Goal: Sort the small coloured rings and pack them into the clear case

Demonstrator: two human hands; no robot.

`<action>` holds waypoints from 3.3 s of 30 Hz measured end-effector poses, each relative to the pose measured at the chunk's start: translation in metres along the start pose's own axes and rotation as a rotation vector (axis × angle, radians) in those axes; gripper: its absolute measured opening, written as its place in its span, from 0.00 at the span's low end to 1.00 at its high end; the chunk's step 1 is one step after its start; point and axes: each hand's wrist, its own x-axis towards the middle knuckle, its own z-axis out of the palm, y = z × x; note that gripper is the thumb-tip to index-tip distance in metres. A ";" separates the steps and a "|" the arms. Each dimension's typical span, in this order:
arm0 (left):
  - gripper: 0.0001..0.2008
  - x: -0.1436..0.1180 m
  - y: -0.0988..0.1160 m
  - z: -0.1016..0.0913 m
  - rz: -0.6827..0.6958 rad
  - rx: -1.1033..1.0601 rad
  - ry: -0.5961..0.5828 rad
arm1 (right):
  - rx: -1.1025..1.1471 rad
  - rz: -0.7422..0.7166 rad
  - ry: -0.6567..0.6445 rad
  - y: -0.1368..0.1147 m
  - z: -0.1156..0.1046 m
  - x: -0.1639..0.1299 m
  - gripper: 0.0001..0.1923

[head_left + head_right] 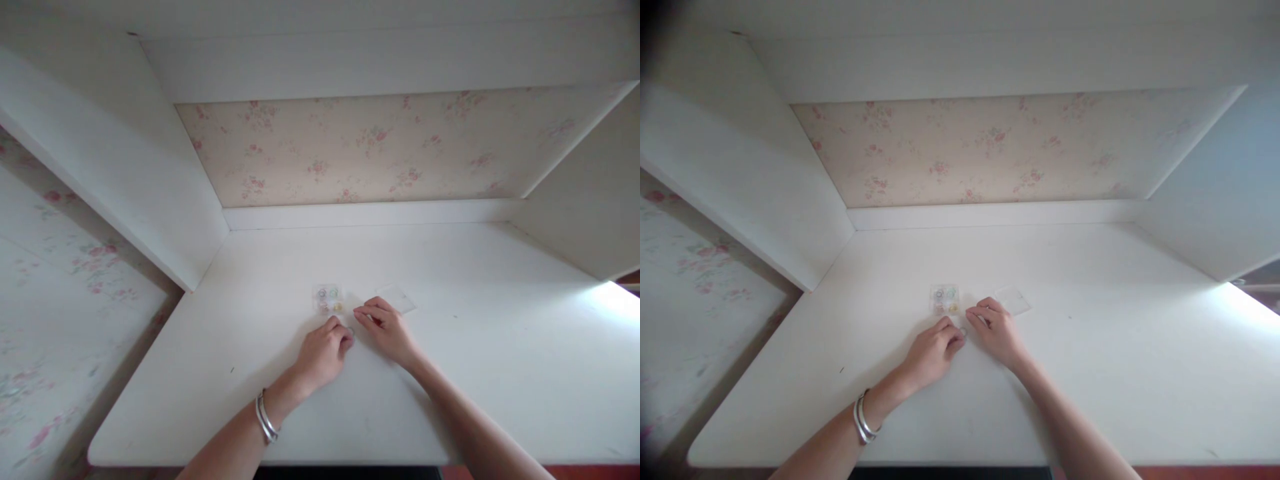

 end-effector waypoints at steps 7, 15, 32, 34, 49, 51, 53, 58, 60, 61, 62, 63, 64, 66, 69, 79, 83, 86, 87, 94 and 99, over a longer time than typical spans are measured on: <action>0.10 0.009 -0.009 -0.019 -0.012 -0.261 0.081 | -0.063 -0.108 -0.213 -0.004 -0.007 -0.017 0.10; 0.11 0.045 -0.039 -0.043 -0.042 -0.071 0.275 | -0.279 -0.225 -0.272 -0.008 -0.006 -0.019 0.08; 0.13 0.030 -0.056 -0.040 -0.146 -0.100 0.338 | -0.248 -0.178 -0.306 -0.012 -0.007 -0.020 0.08; 0.12 0.025 -0.056 -0.039 -0.161 -0.135 0.336 | -0.201 -0.162 -0.289 -0.010 -0.004 -0.020 0.08; 0.09 0.029 -0.061 -0.025 -0.285 -0.282 0.540 | -0.020 -0.158 0.107 -0.041 0.040 0.058 0.11; 0.09 0.029 -0.062 -0.024 -0.283 -0.293 0.553 | -0.061 -0.164 0.122 -0.038 0.049 0.064 0.11; 0.09 0.029 -0.063 -0.024 -0.280 -0.295 0.552 | -0.133 -0.153 0.089 -0.033 0.056 0.067 0.11; 0.10 0.029 -0.065 -0.023 -0.269 -0.285 0.506 | -0.245 -0.111 0.091 -0.027 0.048 0.062 0.12; 0.10 0.030 -0.066 -0.023 -0.270 -0.278 0.479 | -0.286 -0.103 0.140 -0.025 0.035 0.057 0.13; 0.11 0.030 -0.066 -0.023 -0.271 -0.271 0.463 | -0.332 -0.088 0.157 -0.022 0.027 0.053 0.13; 0.11 0.030 -0.066 -0.023 -0.268 -0.261 0.447 | -0.397 -0.061 0.169 -0.019 0.019 0.049 0.13; 0.12 0.029 -0.066 -0.023 -0.260 -0.249 0.435 | -0.474 -0.019 0.173 -0.014 0.010 0.044 0.13; 0.12 0.029 -0.066 -0.022 -0.248 -0.234 0.425 | -0.558 0.035 0.176 -0.009 0.001 0.039 0.15; 0.14 0.028 -0.064 -0.022 -0.218 -0.197 0.411 | -0.710 0.152 0.153 0.004 -0.017 0.028 0.22; 0.19 0.027 -0.061 -0.022 -0.178 -0.145 0.368 | -0.822 0.273 0.050 0.022 -0.037 0.014 0.30; 0.41 0.029 -0.078 -0.023 -0.110 -0.166 0.225 | -0.799 0.233 -0.141 0.011 -0.063 0.009 0.25; 0.43 0.032 -0.079 -0.025 -0.110 -0.167 0.196 | -0.464 0.222 0.034 -0.002 -0.063 0.015 0.22; 0.44 0.034 -0.079 -0.026 -0.105 -0.190 0.153 | -0.006 0.330 0.090 -0.014 -0.049 0.021 0.23; 0.44 0.034 -0.080 -0.025 -0.101 -0.195 0.150 | 0.109 0.354 0.106 -0.018 -0.041 0.023 0.23; 0.43 0.031 -0.079 -0.022 -0.113 -0.209 0.190 | 0.601 0.448 0.111 -0.028 0.019 0.039 0.31; 0.45 0.032 -0.078 -0.024 -0.098 -0.209 0.187 | 0.239 0.445 0.105 -0.014 0.035 0.042 0.26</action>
